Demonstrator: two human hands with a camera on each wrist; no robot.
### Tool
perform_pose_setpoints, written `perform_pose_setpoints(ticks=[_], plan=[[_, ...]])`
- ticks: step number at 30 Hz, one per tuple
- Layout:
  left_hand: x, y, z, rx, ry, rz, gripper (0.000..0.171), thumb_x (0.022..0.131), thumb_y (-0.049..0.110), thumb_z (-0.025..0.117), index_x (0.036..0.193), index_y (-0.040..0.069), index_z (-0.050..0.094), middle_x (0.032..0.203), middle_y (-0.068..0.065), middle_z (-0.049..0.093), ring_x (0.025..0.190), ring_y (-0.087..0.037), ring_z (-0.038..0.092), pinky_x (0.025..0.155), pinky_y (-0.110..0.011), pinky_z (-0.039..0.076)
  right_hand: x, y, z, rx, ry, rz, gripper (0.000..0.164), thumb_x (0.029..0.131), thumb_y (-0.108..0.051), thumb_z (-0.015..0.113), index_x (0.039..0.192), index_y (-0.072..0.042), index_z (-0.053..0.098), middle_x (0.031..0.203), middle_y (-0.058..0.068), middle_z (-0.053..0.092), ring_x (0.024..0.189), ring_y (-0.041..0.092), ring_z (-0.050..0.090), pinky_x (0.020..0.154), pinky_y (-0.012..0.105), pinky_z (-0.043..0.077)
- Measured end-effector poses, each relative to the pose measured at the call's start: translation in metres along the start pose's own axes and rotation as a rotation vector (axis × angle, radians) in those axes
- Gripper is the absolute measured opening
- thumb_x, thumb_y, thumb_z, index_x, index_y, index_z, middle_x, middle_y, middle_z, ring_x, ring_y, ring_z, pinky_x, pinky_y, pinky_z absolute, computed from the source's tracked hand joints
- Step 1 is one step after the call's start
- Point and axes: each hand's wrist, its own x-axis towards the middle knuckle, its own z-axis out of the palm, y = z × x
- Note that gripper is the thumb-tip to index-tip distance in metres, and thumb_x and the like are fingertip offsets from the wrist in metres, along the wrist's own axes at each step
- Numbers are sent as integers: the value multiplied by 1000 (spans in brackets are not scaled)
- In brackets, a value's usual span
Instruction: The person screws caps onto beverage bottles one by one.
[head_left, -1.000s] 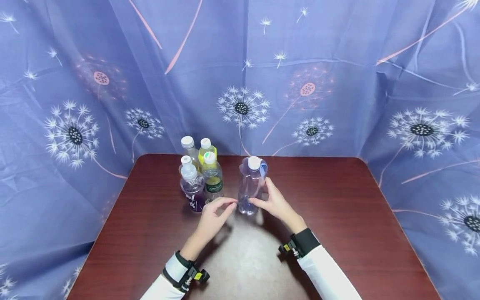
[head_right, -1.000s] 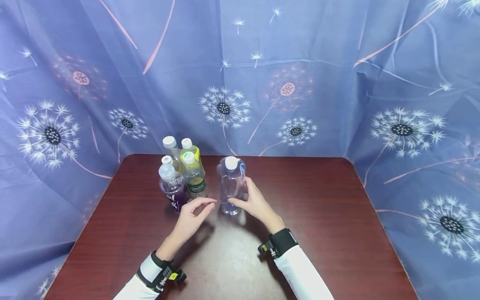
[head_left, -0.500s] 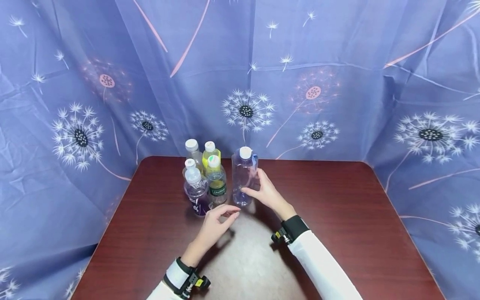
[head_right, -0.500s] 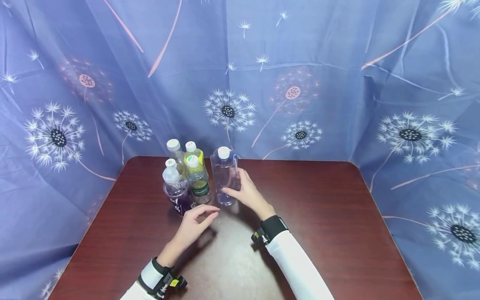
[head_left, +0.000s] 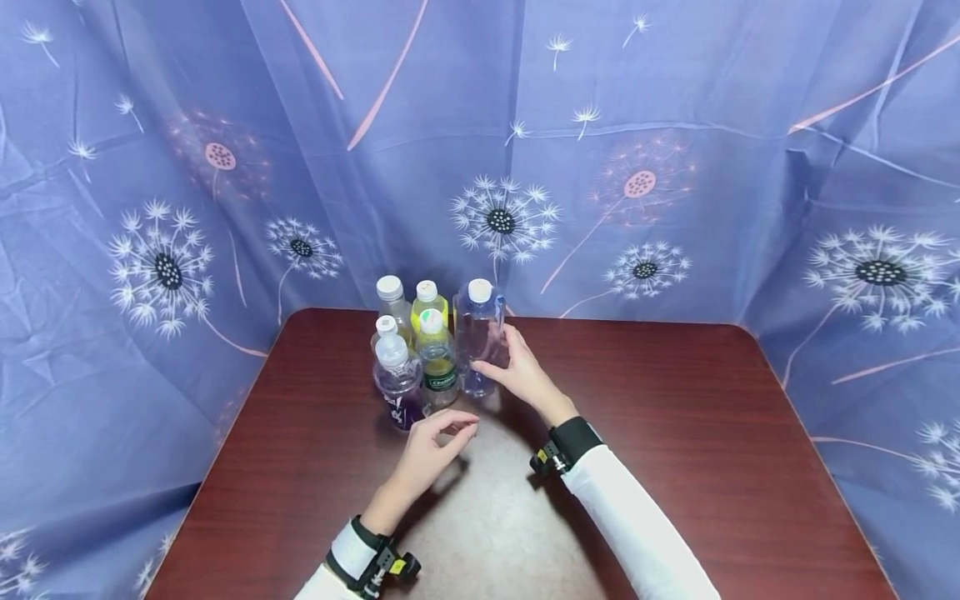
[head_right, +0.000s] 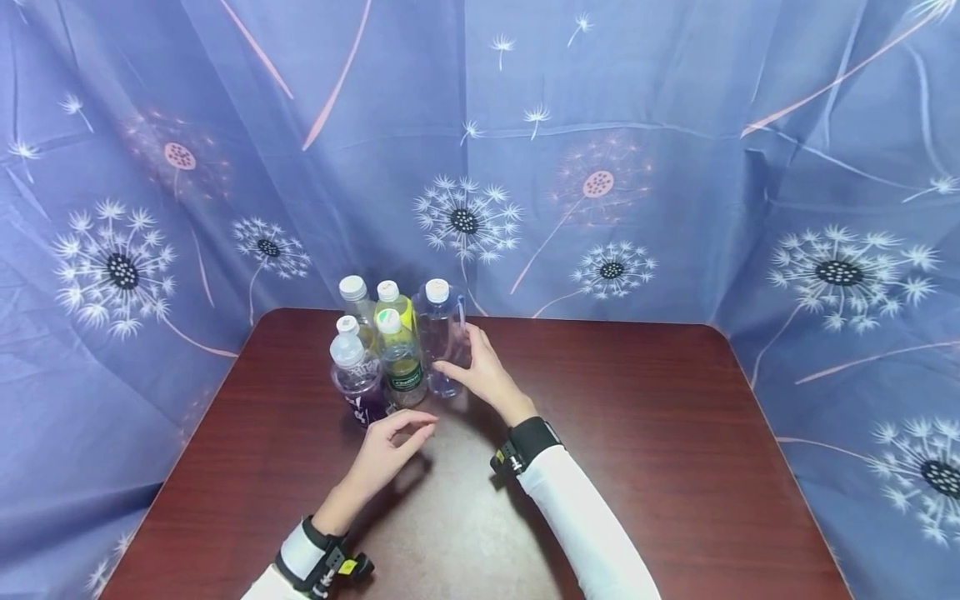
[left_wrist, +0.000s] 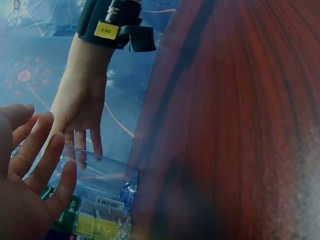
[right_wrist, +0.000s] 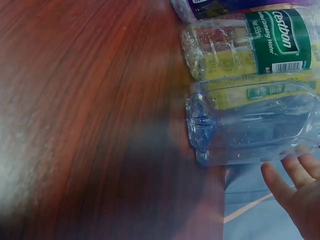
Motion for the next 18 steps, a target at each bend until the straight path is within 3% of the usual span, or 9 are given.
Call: perform_pose_setpoints(ticks=[9, 14, 18], plan=[[-5, 0, 5, -35, -23, -17, 16, 96, 2, 72, 111, 0, 76, 97, -9, 77, 86, -10, 70, 72, -35, 64, -5, 1, 3, -5, 43, 44, 77, 86, -22, 86, 146, 1, 43, 138, 24, 51, 131, 37, 53, 114, 52, 42], [-7, 0, 6, -49, -20, -20, 17, 95, 1, 73, 111, 0, 76, 98, -10, 78, 86, -14, 71, 72, -31, 63, -11, 7, 3, 5, 2, 77, 88, 86, -21, 87, 153, 1, 35, 145, 26, 47, 134, 40, 53, 114, 52, 43], [-9, -2, 6, -38, -16, -26, 18, 95, 2, 73, 112, 4, 77, 98, -8, 78, 86, -13, 72, 73, -29, 63, -24, 13, -2, 84, -27, 84, 93, 88, -13, 85, 158, 2, 26, 153, 30, 41, 139, 44, 48, 116, 52, 42]])
